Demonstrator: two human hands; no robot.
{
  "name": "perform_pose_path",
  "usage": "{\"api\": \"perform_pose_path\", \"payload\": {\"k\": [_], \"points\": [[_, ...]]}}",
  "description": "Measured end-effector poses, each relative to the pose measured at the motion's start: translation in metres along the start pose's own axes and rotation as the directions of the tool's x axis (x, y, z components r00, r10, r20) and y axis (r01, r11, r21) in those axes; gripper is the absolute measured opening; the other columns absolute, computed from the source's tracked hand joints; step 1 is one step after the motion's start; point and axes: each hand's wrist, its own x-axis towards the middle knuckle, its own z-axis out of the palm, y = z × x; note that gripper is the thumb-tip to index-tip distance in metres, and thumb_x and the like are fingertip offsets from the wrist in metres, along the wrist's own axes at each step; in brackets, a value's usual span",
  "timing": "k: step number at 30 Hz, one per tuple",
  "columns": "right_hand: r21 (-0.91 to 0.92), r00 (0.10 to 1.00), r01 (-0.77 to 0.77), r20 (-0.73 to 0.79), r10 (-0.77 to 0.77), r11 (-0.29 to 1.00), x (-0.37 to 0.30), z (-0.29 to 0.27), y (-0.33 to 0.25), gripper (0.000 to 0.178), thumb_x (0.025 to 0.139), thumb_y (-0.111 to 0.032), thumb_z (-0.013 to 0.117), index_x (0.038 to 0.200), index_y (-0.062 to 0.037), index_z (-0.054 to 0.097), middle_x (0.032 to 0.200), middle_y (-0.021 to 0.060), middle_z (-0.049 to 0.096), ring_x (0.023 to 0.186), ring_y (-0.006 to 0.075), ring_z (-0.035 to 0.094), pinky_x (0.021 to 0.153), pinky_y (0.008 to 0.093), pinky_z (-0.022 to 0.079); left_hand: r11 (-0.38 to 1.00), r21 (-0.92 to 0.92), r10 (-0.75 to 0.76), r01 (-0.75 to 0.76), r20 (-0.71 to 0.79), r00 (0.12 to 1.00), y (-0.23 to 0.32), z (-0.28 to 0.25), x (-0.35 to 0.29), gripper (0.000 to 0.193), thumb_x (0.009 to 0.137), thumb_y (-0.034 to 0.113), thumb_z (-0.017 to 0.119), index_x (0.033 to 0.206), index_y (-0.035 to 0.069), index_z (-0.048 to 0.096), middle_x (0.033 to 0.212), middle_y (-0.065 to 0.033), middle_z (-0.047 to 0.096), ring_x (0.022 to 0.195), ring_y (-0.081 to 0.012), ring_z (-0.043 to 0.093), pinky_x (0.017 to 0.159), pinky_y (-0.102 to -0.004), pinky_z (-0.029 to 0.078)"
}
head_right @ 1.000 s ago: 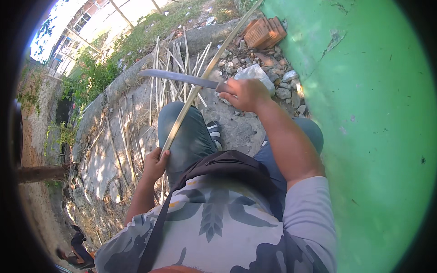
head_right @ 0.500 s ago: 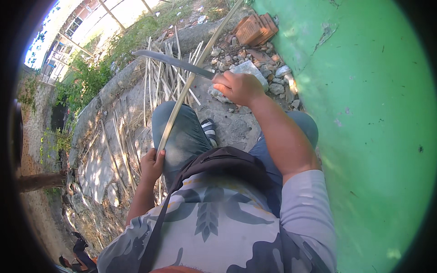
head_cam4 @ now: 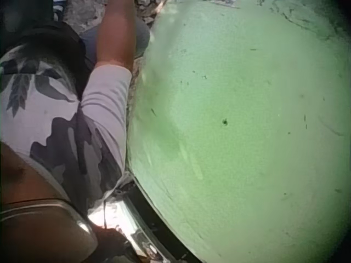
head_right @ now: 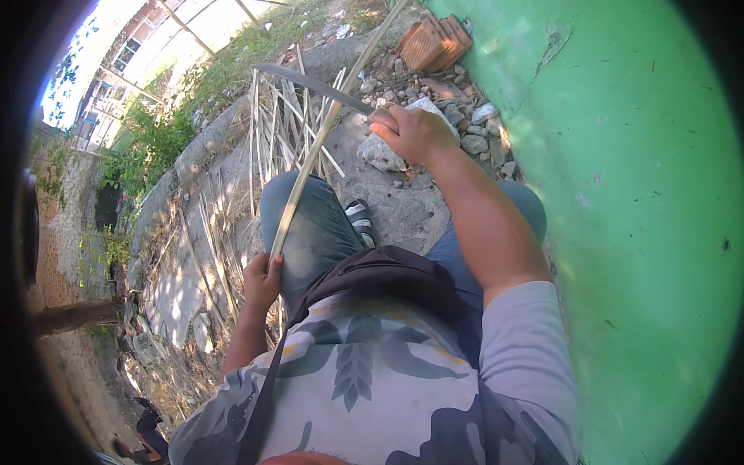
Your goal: The person holds a bamboo strip with one hand and shaves along its length using a knife.
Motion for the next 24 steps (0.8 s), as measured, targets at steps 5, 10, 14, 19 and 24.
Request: {"api": "perform_pose_path", "payload": {"k": [5, 10, 14, 19, 24], "points": [[-0.11, 0.95, 0.26, 0.207, -0.233, 0.959, -0.013, -0.011, -0.047, 0.048, 0.091, -0.06, 0.064, 0.092, -0.0127, 0.063, 0.076, 0.0147, 0.069, 0.074, 0.0415, 0.068, 0.066, 0.0506, 0.053, 0.996, -0.089, -0.031, 0.03, -0.007, 0.999, -0.007, 0.003, 0.0, 0.05, 0.096, 0.036, 0.073, 0.069, 0.002, 0.047, 0.055, -0.0112, 0.045, 0.053, -0.0177, 0.037, 0.05, -0.0381, 0.036], [-0.045, 0.965, 0.226, 0.148, -0.217, 0.973, -0.006, -0.008, -0.034, 0.046, 0.091, -0.057, 0.065, 0.091, -0.0111, 0.064, 0.077, 0.017, 0.069, 0.076, 0.0418, 0.068, 0.067, 0.0503, 0.053, 0.999, -0.048, -0.025, 0.024, -0.032, 0.999, -0.004, -0.001, -0.008, 0.05, 0.096, 0.035, 0.072, 0.069, 0.002, 0.047, 0.055, -0.0116, 0.045, 0.052, -0.0184, 0.038, 0.05, -0.0384, 0.036], [-0.076, 1.0, -0.002, -0.001, 0.002, 0.997, -0.003, 0.006, 0.0, 0.052, 0.09, -0.064, 0.061, 0.092, -0.0128, 0.067, 0.075, 0.0154, 0.071, 0.075, 0.0389, 0.071, 0.071, 0.0484, 0.056, 0.999, 0.039, -0.026, 0.025, 0.016, 1.0, 0.013, -0.003, -0.003, 0.048, 0.095, 0.035, 0.073, 0.07, 0.001, 0.049, 0.055, -0.0122, 0.047, 0.051, -0.021, 0.039, 0.05, -0.0392, 0.036], [-0.07, 0.995, 0.095, 0.043, -0.092, 0.993, -0.008, 0.001, -0.016, 0.047, 0.089, -0.057, 0.067, 0.084, -0.0113, 0.064, 0.076, 0.0156, 0.07, 0.073, 0.0409, 0.069, 0.065, 0.051, 0.054, 0.999, 0.009, -0.031, 0.031, 0.038, 0.999, 0.011, -0.005, 0.002, 0.049, 0.095, 0.038, 0.072, 0.07, 0.002, 0.05, 0.056, -0.0132, 0.048, 0.051, -0.023, 0.041, 0.051, -0.04, 0.038], [-0.109, 0.932, 0.349, 0.141, -0.333, 0.931, -0.003, -0.004, -0.04, 0.054, 0.088, -0.064, 0.064, 0.084, -0.0106, 0.062, 0.073, 0.0159, 0.069, 0.073, 0.0396, 0.07, 0.064, 0.051, 0.054, 0.986, 0.155, 0.073, -0.067, -0.032, 0.997, 0.031, -0.014, 0.005, 0.049, 0.094, 0.039, 0.07, 0.07, 0.002, 0.051, 0.057, -0.0185, 0.052, 0.052, -0.0369, 0.052, 0.053, -0.0445, 0.041]]}}
